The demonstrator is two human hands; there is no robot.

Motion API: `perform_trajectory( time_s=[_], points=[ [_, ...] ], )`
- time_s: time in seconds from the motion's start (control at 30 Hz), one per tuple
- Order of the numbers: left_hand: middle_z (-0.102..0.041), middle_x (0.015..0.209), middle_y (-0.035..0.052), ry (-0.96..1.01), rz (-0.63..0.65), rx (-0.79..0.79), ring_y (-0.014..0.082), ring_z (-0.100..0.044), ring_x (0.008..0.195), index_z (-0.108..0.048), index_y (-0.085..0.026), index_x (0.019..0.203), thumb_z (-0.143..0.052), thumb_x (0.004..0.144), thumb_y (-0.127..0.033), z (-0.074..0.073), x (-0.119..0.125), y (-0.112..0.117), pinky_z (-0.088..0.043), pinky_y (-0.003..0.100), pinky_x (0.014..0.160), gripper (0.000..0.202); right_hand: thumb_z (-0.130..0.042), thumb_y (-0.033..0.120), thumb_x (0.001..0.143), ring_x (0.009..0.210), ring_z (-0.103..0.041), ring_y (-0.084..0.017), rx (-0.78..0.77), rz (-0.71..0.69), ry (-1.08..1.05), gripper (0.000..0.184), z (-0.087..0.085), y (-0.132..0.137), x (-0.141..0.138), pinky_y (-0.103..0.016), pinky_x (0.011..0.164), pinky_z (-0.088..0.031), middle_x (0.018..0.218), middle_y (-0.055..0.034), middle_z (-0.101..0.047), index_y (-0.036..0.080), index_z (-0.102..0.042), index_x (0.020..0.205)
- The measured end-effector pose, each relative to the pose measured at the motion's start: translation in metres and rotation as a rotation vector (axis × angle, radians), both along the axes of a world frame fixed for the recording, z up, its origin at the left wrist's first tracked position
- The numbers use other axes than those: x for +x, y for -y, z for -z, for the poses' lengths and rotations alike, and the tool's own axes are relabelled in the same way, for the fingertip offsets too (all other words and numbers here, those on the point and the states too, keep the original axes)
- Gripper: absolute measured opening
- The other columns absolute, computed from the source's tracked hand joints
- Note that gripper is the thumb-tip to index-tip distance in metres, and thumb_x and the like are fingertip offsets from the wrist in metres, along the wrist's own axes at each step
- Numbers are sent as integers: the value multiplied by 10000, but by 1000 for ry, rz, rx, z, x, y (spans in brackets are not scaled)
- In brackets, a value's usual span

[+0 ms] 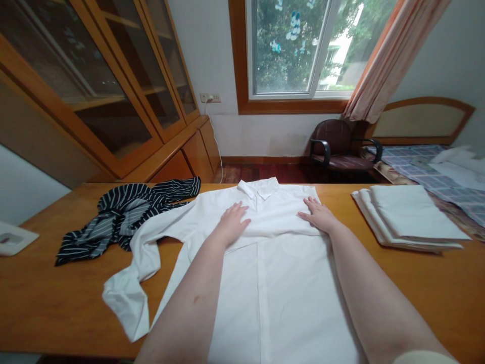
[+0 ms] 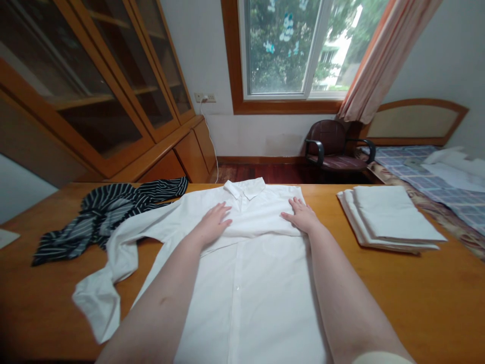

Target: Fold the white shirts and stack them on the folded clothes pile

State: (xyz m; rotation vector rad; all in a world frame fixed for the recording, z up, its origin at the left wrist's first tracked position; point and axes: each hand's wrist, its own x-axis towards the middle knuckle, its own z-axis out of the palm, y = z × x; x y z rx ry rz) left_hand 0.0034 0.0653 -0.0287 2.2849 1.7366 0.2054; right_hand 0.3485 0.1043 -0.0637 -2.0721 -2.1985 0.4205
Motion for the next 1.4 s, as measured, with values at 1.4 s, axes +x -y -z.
perform_trajectory(
  time_s=[1.4],
  points=[
    [-627,873,72,-189,22,246,244,-556,897,-616,-198,855,-509,856,-287,-24,45,51,-411,371,788,140,-397,454,900,1183,-515,-248,243,-46,-343,446,-6,37,-2,-365,1005,-370,1260,-109,-589,180,-641,1152]
  ],
)
